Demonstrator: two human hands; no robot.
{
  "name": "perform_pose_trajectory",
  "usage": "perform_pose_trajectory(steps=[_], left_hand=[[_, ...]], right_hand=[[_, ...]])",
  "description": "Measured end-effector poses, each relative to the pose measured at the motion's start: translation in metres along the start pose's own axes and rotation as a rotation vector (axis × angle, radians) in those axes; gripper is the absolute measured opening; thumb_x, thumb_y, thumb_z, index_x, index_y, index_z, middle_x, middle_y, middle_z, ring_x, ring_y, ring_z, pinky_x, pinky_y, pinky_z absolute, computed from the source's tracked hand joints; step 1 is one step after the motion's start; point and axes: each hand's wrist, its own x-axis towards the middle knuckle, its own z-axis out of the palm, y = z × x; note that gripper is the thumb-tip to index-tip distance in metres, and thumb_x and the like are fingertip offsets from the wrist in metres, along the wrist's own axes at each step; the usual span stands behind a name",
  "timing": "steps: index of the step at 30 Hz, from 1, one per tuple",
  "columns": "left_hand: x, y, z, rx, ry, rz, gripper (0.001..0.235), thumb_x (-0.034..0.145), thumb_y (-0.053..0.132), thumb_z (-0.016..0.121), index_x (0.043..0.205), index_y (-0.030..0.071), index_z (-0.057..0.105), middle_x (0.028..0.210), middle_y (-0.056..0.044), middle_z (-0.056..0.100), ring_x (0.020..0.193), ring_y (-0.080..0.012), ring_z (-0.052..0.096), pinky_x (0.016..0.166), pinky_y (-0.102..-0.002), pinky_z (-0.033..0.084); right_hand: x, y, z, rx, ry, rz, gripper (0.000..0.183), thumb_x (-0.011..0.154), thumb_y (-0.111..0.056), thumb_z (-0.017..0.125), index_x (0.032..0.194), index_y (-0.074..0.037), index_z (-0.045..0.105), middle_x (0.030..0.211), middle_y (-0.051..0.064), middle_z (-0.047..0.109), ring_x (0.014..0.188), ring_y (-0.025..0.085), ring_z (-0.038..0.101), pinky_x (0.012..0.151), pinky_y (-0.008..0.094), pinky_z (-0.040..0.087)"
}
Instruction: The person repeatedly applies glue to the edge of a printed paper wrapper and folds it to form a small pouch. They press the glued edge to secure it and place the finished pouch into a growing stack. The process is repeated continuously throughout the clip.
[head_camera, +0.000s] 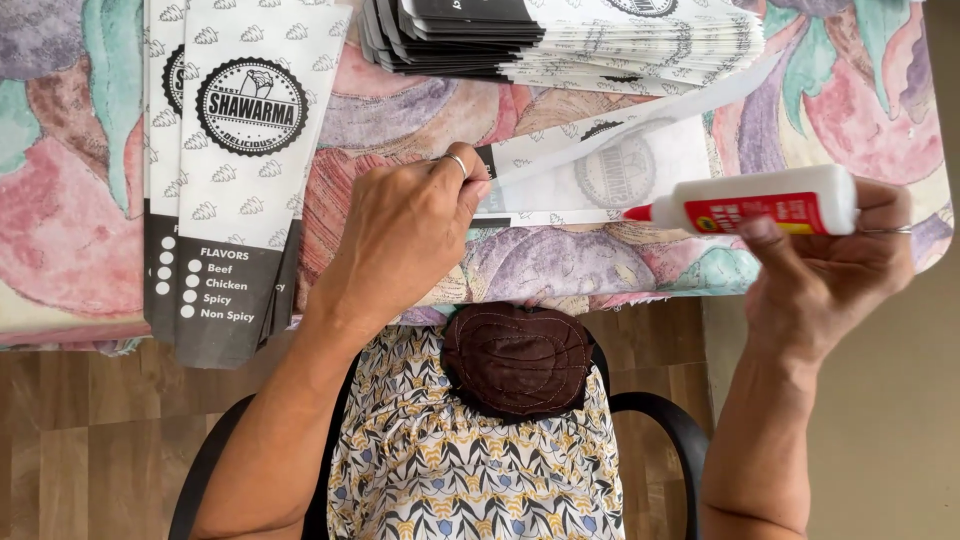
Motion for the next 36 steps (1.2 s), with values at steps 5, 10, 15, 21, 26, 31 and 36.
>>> perform_pose_trajectory(steps=[5,10,15,21,26,31,36], left_hand=[[0.002,0.001,-0.004,-0.022,-0.003,-0.026,0.005,0.106,0.012,0.066,0.104,0.010,0.062,0.054,0.008,0.050,0.041,-0.0067,0.040,0.038,-0.026,0.034],[0.006,0.000,-0.009,-0.037,-0.044,-0.069,0.007,0.105,0.015,0.067,0.102,0.011,0.062,0.052,0.007,0.051,0.040,-0.0077,0.040,0.043,-0.029,0.037],[0.008,-0.002,-0.009,-0.057,-0.037,-0.083,0.008,0.104,0.017,0.069,0.101,0.011,0.064,0.052,0.007,0.052,0.041,-0.0075,0.040,0.047,-0.030,0.042],[0.017,-0.009,-0.013,-0.200,-0.002,-0.091,0.011,0.098,0.016,0.071,0.096,0.008,0.065,0.082,-0.005,0.077,0.057,-0.0272,0.065,0.056,-0.047,0.047],[0.025,-0.013,-0.012,-0.290,-0.028,-0.146,0.010,0.095,0.015,0.074,0.092,0.006,0.069,0.084,-0.003,0.079,0.066,-0.0191,0.072,0.071,-0.044,0.057],[0.031,-0.018,-0.016,-0.318,-0.061,-0.191,0.022,0.093,0.014,0.077,0.076,0.010,0.063,0.068,-0.001,0.072,0.061,-0.0207,0.062,0.059,-0.042,0.045],[0.028,-0.022,-0.024,-0.489,-0.105,-0.220,0.008,0.087,0.010,0.079,0.093,0.008,0.074,0.092,-0.004,0.081,0.078,-0.0155,0.078,0.071,-0.030,0.064]], right_hand=[[0.003,0.019,-0.047,-0.039,0.078,0.023,0.041,0.096,-0.001,0.093,0.104,-0.007,0.053,0.111,0.003,0.053,0.100,0.016,0.060,0.086,0.036,0.062],[0.002,0.036,-0.076,-0.072,0.197,0.038,0.047,0.099,0.005,0.092,0.132,0.004,0.059,0.117,0.017,0.063,0.118,0.034,0.069,0.104,0.054,0.070],[0.001,0.022,-0.055,-0.005,0.091,0.047,0.046,0.101,0.007,0.085,0.125,-0.005,0.047,0.122,0.007,0.050,0.112,0.020,0.058,0.098,0.043,0.065],[-0.003,0.017,0.012,0.123,0.001,-0.010,0.042,0.085,0.001,0.089,0.099,-0.012,0.052,0.101,-0.004,0.053,0.087,0.014,0.059,0.076,0.034,0.060],[-0.017,-0.016,0.089,0.126,0.024,0.033,0.035,0.077,-0.009,0.093,0.086,-0.006,0.059,0.099,0.001,0.051,0.081,0.014,0.055,0.061,0.028,0.046],[-0.028,-0.038,0.145,0.388,-0.113,0.063,0.043,0.079,0.000,0.088,0.105,-0.006,0.055,0.088,0.006,0.067,0.076,0.018,0.067,0.063,0.029,0.060],[-0.034,-0.044,0.158,0.507,-0.015,0.260,0.045,0.079,0.003,0.086,0.114,-0.004,0.057,0.096,0.014,0.071,0.081,0.023,0.071,0.074,0.036,0.064]])
